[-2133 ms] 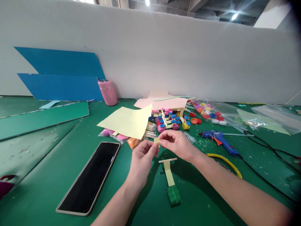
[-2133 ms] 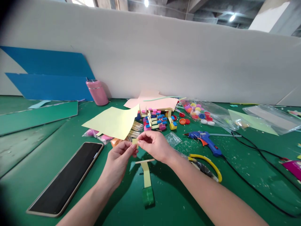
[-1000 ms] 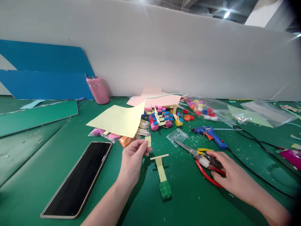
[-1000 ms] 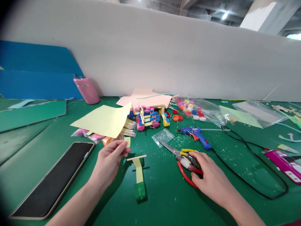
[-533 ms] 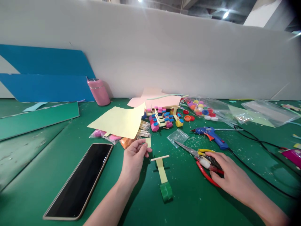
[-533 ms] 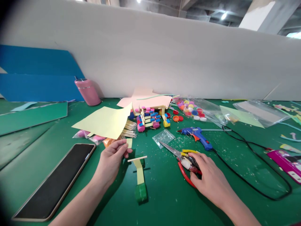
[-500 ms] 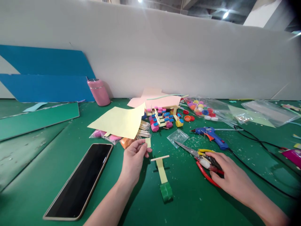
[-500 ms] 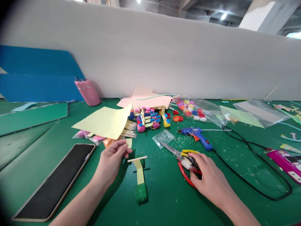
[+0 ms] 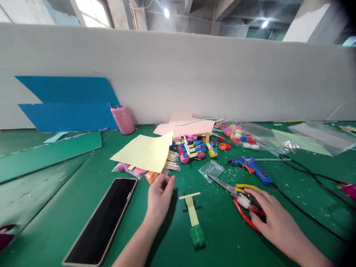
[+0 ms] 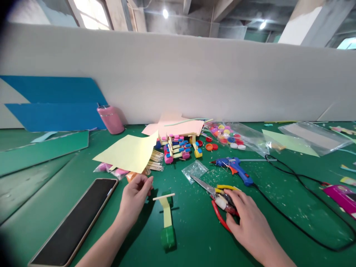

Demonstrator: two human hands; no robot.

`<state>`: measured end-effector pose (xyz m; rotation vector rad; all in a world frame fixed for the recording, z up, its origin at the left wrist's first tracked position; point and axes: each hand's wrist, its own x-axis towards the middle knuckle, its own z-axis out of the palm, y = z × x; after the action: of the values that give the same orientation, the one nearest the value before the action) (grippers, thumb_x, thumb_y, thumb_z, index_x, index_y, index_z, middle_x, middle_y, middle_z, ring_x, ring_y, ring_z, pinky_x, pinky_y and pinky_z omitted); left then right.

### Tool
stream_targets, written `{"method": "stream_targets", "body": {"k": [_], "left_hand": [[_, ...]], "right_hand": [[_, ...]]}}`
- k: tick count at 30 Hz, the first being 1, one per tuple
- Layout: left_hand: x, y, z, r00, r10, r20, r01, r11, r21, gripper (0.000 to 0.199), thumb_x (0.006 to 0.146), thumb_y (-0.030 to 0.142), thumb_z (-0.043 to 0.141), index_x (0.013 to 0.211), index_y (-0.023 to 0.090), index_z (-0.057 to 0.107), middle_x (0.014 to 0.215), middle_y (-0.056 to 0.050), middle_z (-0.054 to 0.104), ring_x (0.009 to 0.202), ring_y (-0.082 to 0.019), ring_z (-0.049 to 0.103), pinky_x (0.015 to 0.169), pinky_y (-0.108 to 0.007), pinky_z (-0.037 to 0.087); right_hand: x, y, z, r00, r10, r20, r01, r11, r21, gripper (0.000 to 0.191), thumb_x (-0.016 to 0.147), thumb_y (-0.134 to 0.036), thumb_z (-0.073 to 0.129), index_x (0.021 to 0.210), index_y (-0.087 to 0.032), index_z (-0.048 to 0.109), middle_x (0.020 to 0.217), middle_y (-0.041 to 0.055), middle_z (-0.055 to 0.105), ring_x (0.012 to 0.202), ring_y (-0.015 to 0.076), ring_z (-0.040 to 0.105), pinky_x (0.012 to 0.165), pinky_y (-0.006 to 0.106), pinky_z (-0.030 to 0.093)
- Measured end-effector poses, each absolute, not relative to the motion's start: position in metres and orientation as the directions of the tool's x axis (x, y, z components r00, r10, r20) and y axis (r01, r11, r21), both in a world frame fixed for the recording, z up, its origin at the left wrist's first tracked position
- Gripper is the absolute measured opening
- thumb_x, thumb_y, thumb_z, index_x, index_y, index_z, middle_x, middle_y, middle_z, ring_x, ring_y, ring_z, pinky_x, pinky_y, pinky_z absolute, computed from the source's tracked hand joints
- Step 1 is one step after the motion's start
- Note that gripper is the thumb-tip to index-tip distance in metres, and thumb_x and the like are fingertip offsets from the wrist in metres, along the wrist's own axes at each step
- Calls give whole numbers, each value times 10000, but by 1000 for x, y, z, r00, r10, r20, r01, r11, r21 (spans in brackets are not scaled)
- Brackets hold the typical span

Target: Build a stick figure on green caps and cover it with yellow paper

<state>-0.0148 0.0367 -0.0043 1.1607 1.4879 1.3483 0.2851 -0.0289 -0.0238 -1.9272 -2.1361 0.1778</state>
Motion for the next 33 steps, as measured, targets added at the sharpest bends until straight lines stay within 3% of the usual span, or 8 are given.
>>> {"method": "stream_targets", "body": {"k": [5,11,17,20,25,28,30,33], "left_hand": [[-20,41,0,-292,956,-13,73,36,997,238,671,392,651,686,164,584,476,45,516,398,-82,401,417,-208,300],[-48,33,20,-358,927,-113,-90,87,992,398,626,372,686,926,115,631,506,33,537,432,-84,409,429,-212,323],[-83,18,31,-415,877,-244,-222,162,961,317,551,279,693,826,127,646,579,-15,615,500,-121,521,513,-262,440],[-89,21,28,-486,839,-244,-167,185,969,238,550,249,693,748,123,654,618,-27,636,531,-126,551,537,-257,455],[-85,45,21,-522,817,-243,-44,259,965,266,576,280,742,758,111,648,515,30,561,471,-117,504,437,-227,385],[-81,62,17,-467,828,-312,-38,333,942,259,754,312,625,917,111,609,812,-33,629,682,-149,592,596,-287,486],[-79,72,14,-445,818,-364,-58,379,923,287,838,302,528,1077,143,540,1058,-71,582,876,-180,588,735,-374,502],[-77,83,12,-456,788,-414,-112,411,905,331,846,306,515,1142,160,502,1144,-84,542,956,-205,566,785,-416,488]], "right_hand": [[284,-28,-27,-80,986,149,958,117,-261,406,783,-212,432,1189,-205,450,1202,95,536,1082,261,531,869,416,487],[287,-26,-30,-100,972,213,957,153,-248,417,749,-207,461,1163,-211,506,1161,90,583,1038,266,577,814,384,528],[297,-24,-44,-139,958,252,953,198,-228,412,751,-244,475,1161,-232,513,1139,88,600,1011,283,594,761,382,549],[300,-24,-49,-143,957,251,951,203,-233,417,755,-249,481,1171,-242,506,1148,86,597,1018,289,591,750,382,552],[298,-25,-47,-148,961,234,951,203,-233,419,767,-246,471,1186,-234,495,1157,92,593,1014,284,594,747,379,556],[297,-25,-44,-140,965,222,953,192,-234,410,769,-250,468,1177,-244,506,1157,85,596,1014,284,595,731,369,563],[296,-25,-42,-136,967,215,955,186,-232,409,768,-251,465,1174,-237,512,1155,88,598,1015,285,595,730,370,565],[295,-26,-41,-131,969,210,957,179,-229,413,767,-252,461,1175,-222,515,1154,99,596,1011,289,593,745,384,559]]}}
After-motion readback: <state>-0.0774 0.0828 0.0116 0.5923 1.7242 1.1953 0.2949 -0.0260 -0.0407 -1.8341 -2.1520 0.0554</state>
